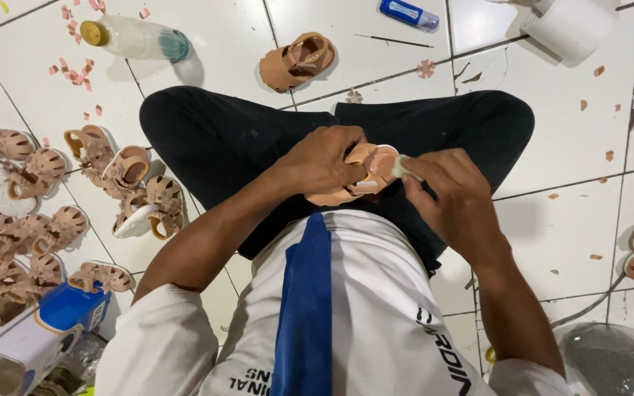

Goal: The person sits on the floor finishing sandal uppers: they rub each sandal with a sponge block, apply liquid from a bottle onto the material, continue rubbing the surface, and place finished sandals into rows on the floor with other completed pairs.

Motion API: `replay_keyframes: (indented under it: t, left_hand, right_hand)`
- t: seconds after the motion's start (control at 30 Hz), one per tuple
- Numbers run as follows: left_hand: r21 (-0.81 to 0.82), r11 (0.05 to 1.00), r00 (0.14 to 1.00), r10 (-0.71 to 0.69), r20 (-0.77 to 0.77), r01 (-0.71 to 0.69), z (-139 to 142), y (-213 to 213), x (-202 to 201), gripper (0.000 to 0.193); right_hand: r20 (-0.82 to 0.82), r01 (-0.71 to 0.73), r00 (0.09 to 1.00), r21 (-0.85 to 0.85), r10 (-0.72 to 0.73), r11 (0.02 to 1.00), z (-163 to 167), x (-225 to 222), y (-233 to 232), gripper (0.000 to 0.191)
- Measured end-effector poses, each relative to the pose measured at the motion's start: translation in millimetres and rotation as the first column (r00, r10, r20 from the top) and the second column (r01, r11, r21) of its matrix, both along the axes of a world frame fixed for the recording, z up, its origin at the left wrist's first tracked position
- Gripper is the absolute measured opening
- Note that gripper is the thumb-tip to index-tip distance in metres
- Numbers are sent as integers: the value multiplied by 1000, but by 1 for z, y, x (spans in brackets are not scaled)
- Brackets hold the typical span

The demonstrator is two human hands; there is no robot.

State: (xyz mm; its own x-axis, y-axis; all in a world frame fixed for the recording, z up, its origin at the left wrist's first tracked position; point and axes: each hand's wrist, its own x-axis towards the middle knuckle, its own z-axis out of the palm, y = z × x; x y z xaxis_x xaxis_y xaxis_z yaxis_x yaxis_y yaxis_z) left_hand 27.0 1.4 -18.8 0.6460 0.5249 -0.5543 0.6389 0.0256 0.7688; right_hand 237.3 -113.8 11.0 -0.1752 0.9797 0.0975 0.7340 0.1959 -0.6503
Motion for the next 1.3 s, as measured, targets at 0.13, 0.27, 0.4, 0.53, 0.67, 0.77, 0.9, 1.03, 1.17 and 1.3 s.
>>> replay_keyframes:
  t: [0.13, 0.27, 0.4, 0.53, 0.67, 0.77, 0.9, 1.03, 1.17, 1.3]
  left_hand:
    - [-12, 1000, 999, -27, -23, 27, 2, -1, 4, 30]
    - [21, 1000, 999, -2, -39, 3, 2, 2, -1, 33]
    - [-31, 999, 1000, 19, -4, -19, -3, 6, -5, 29]
    - [-57, 998, 999, -32, -28, 31, -6, 2, -2, 31]
    - [7, 998, 998, -57, 15, 57, -4, -1, -1, 31]
    - [5, 998, 998, -60, 1, 60, -3, 3, -6, 28]
    - [-38, 998, 998, -57, -20, 56, -5, 8, -9, 28]
    - [-51, 994, 995, -95, 28, 96, -7, 7, -5, 27]
    - [-15, 993, 992, -120, 29, 121, -8, 5, -2, 30]
    - [-59, 998, 999, -34, 7, 34, -11, 8, -6, 27]
  right_hand:
    - [41, -103, 994, 127, 98, 987, -11, -7, 5, 23]
    - [77, -165, 981, -166, 180, 972, -8, -1, -8, 25]
    - [-43, -4, 999, -175, -4, 985, 0, 8, -17, 24]
    - [-22, 40, 999, -69, -41, 997, -5, -1, -8, 27]
    - [110, -141, 985, 94, 131, 986, -13, -11, 5, 25]
    - [97, -206, 973, -58, 211, 977, -9, -10, 3, 20]
    - [-20, -123, 992, -237, 122, 964, 4, 5, -7, 21]
    - [-2, -45, 999, -144, 45, 989, -1, 2, -4, 24]
    - [52, -132, 990, 68, 129, 989, -13, -7, 6, 23]
    - [177, -265, 941, -145, 288, 953, -12, -3, -5, 21]
